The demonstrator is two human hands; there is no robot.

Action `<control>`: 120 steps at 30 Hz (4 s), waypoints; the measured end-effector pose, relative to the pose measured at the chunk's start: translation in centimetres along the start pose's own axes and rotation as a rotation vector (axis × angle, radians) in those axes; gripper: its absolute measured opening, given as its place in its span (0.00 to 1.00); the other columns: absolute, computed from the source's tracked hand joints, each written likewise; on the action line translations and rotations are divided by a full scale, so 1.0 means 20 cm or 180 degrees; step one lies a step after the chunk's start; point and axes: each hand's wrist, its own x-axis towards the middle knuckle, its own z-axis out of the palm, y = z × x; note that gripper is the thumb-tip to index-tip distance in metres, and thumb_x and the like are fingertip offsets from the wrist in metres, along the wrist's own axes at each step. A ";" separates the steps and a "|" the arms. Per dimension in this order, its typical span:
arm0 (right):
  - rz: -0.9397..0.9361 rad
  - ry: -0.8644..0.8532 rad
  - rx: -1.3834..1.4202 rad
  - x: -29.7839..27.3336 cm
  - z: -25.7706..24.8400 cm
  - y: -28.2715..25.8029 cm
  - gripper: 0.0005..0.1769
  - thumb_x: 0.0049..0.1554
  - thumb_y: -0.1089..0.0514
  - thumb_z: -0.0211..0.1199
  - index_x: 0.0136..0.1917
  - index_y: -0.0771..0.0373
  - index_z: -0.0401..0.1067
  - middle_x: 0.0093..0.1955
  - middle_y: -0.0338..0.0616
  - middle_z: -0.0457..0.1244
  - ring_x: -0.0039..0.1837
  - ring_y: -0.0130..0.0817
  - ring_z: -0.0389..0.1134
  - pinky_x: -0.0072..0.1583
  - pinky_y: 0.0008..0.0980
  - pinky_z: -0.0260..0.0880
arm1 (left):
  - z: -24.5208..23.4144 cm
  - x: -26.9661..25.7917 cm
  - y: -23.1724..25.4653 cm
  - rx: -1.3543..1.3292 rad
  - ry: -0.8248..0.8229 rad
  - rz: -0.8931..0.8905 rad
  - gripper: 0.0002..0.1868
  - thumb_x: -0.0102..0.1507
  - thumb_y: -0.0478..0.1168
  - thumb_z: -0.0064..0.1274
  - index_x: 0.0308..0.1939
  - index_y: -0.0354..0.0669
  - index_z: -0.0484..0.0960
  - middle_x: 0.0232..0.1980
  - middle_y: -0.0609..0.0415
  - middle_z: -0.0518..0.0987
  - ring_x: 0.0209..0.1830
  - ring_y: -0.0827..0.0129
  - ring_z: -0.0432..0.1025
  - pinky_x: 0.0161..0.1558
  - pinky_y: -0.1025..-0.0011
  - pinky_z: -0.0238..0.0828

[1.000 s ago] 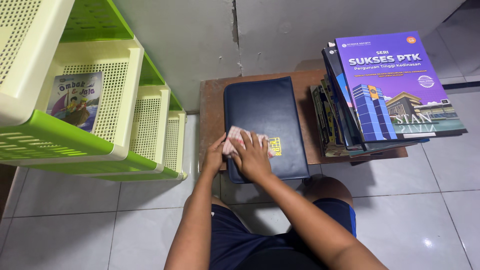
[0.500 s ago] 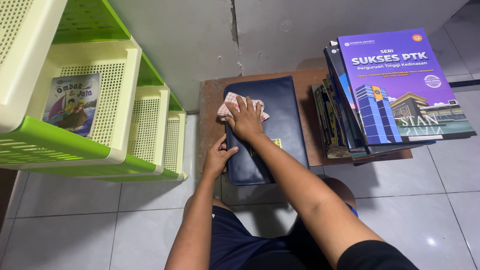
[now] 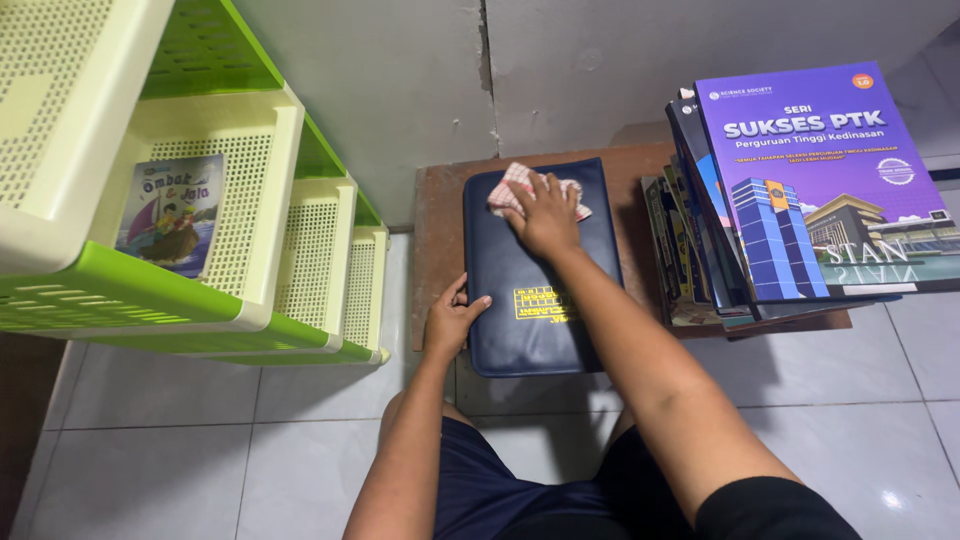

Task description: The person places pink documents and a certificate into a dark blue binder, closes and zips it, then wipes the binder's exterior with a cloth. The person is sitting on the floor next to a green plastic storage rack and a stack of books.

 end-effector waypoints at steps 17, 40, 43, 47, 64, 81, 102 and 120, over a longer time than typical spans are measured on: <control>0.0212 -0.0078 -0.0221 -0.64 -0.39 0.01 0.32 0.62 0.38 0.56 0.76 0.48 0.66 0.80 0.57 0.51 0.80 0.60 0.46 0.73 0.72 0.39 | -0.01 -0.04 0.03 0.0199 0.0009 -0.0047 0.39 0.58 0.39 0.67 0.72 0.36 0.70 0.36 0.54 0.81 0.30 0.78 0.77 0.32 0.78 0.73; -0.0131 -0.0186 -0.0020 -0.85 -0.33 -0.37 0.31 0.60 0.42 0.59 0.75 0.46 0.64 0.79 0.57 0.51 0.79 0.62 0.47 0.72 0.71 0.39 | -0.02 0.00 -0.07 0.0453 0.0143 0.0202 0.38 0.59 0.38 0.69 0.72 0.34 0.72 0.37 0.50 0.81 0.30 0.77 0.72 0.34 0.78 0.71; 0.0082 -0.0104 -0.0137 -0.62 -0.25 -0.27 0.31 0.61 0.41 0.58 0.75 0.45 0.64 0.79 0.56 0.52 0.79 0.61 0.47 0.73 0.72 0.39 | -0.03 0.00 -0.09 0.0163 0.0044 0.0108 0.38 0.59 0.38 0.67 0.71 0.33 0.71 0.37 0.52 0.82 0.31 0.78 0.75 0.33 0.79 0.73; 0.0189 -0.0115 -0.0114 -0.33 -0.13 -0.16 0.32 0.62 0.38 0.57 0.77 0.45 0.62 0.81 0.56 0.49 0.80 0.62 0.44 0.74 0.72 0.36 | -0.02 0.01 -0.08 -0.0126 -0.0014 -0.0012 0.40 0.57 0.38 0.67 0.71 0.33 0.68 0.38 0.53 0.83 0.30 0.79 0.78 0.32 0.80 0.75; 0.0262 -0.0129 -0.0236 0.18 0.28 -0.18 0.36 0.61 0.33 0.54 0.78 0.47 0.58 0.80 0.56 0.48 0.80 0.66 0.44 0.71 0.77 0.36 | -0.03 -0.01 -0.05 0.0392 0.0127 0.0069 0.41 0.56 0.42 0.70 0.71 0.39 0.73 0.33 0.60 0.77 0.26 0.82 0.67 0.31 0.80 0.68; -0.0158 0.0248 -0.0060 -0.48 -0.09 -0.42 0.31 0.61 0.41 0.60 0.75 0.49 0.66 0.75 0.56 0.56 0.75 0.61 0.53 0.71 0.71 0.45 | -0.06 0.11 -0.28 0.0001 0.0128 -0.0071 0.21 0.70 0.41 0.50 0.68 0.48 0.79 0.29 0.64 0.72 0.23 0.82 0.62 0.26 0.80 0.63; -0.0246 -0.0451 0.0159 -1.06 -0.40 -0.48 0.35 0.58 0.38 0.62 0.75 0.46 0.62 0.79 0.54 0.51 0.79 0.61 0.47 0.71 0.72 0.43 | -0.04 0.03 -0.14 -0.0160 -0.0050 0.0227 0.30 0.65 0.39 0.60 0.69 0.32 0.72 0.33 0.64 0.75 0.32 0.84 0.69 0.37 0.83 0.68; 0.0575 -0.0258 -0.0196 -0.58 -0.32 -0.04 0.35 0.62 0.35 0.53 0.78 0.49 0.60 0.82 0.58 0.46 0.82 0.63 0.39 0.74 0.74 0.29 | 0.05 -0.01 -0.19 0.0455 0.0598 0.0541 0.25 0.65 0.42 0.60 0.64 0.34 0.78 0.36 0.60 0.79 0.32 0.81 0.73 0.35 0.80 0.71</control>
